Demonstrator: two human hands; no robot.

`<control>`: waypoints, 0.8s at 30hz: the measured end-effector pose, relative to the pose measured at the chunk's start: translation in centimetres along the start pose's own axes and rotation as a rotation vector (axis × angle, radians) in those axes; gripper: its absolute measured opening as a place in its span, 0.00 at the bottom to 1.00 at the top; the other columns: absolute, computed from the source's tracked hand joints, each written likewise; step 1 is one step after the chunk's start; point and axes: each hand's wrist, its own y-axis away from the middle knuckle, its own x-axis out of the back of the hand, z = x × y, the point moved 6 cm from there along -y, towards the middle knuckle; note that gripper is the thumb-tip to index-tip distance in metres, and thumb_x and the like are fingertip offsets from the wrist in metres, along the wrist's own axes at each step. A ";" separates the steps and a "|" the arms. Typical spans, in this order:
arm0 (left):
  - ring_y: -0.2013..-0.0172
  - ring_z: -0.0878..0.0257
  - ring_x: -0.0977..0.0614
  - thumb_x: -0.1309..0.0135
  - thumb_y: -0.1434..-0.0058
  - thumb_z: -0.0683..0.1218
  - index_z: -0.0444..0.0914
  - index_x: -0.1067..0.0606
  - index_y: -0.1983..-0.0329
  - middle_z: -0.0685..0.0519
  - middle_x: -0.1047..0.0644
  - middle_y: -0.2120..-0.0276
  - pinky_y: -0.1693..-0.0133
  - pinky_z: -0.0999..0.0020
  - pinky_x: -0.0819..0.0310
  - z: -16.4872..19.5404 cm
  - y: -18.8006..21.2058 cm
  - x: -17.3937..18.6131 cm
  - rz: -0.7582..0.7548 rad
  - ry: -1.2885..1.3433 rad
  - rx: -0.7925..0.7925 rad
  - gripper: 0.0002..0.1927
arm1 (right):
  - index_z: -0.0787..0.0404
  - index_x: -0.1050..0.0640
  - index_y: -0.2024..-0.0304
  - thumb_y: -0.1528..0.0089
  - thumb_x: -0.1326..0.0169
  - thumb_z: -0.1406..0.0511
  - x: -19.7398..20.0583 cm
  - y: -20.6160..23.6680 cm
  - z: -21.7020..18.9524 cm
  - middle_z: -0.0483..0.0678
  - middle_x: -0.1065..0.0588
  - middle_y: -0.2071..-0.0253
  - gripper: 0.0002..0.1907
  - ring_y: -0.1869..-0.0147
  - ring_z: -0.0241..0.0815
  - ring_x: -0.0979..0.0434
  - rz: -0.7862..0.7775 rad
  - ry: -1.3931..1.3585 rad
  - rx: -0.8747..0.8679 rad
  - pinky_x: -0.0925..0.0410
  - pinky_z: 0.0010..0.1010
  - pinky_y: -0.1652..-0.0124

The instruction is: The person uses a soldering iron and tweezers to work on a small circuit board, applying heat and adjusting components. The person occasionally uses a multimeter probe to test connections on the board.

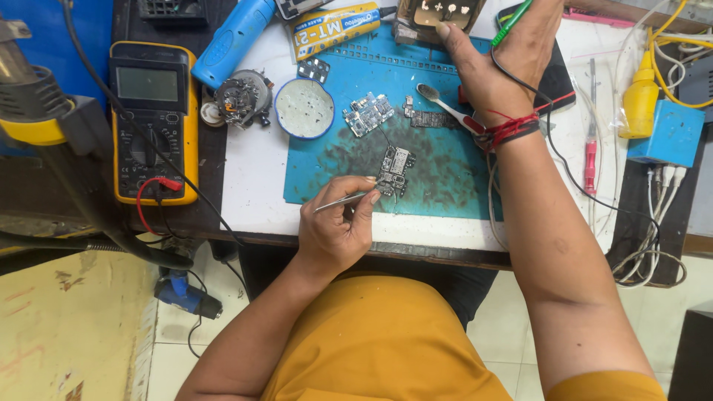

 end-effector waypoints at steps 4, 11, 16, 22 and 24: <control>0.68 0.62 0.14 0.41 0.32 0.39 0.36 0.28 0.55 0.48 0.18 0.58 0.70 0.72 0.21 -0.1 0.0 -0.1 -0.002 -0.010 -0.012 0.07 | 0.66 0.42 0.34 0.39 0.23 0.60 0.0 0.1 -0.3 0.63 0.36 0.38 0.46 0.33 0.66 0.37 -0.003 -0.012 0.005 0.41 0.48 0.35; 0.67 0.62 0.14 0.41 0.32 0.39 0.35 0.28 0.55 0.48 0.18 0.58 0.70 0.72 0.21 0.1 0.0 -0.3 0.003 -0.013 -0.008 0.07 | 0.67 0.40 0.38 0.44 0.24 0.59 -1.0 -0.1 0.6 0.64 0.36 0.40 0.45 0.35 0.67 0.36 -0.013 0.052 -0.032 0.40 0.48 0.37; 0.68 0.63 0.14 0.41 0.33 0.39 0.35 0.28 0.55 0.48 0.18 0.59 0.70 0.72 0.21 0.0 -0.1 -0.3 0.001 -0.014 0.000 0.08 | 0.68 0.38 0.39 0.45 0.23 0.58 -1.9 -0.3 2.0 0.63 0.35 0.41 0.45 0.35 0.66 0.36 -0.016 0.039 -0.086 0.39 0.48 0.38; 0.68 0.62 0.14 0.41 0.33 0.39 0.35 0.27 0.55 0.49 0.18 0.59 0.70 0.72 0.21 -0.1 0.0 -0.4 0.000 -0.014 0.006 0.07 | 0.65 0.35 0.40 0.40 0.22 0.56 -2.1 -0.1 3.3 0.60 0.32 0.42 0.41 0.36 0.61 0.31 0.034 -0.058 -0.203 0.36 0.44 0.39; 0.67 0.62 0.14 0.41 0.33 0.39 0.36 0.27 0.55 0.49 0.18 0.58 0.70 0.72 0.21 -0.1 0.0 -0.4 -0.001 -0.009 0.008 0.07 | 0.65 0.36 0.39 0.38 0.23 0.56 -2.0 0.0 3.5 0.60 0.32 0.42 0.40 0.36 0.59 0.30 0.073 -0.099 -0.217 0.36 0.43 0.38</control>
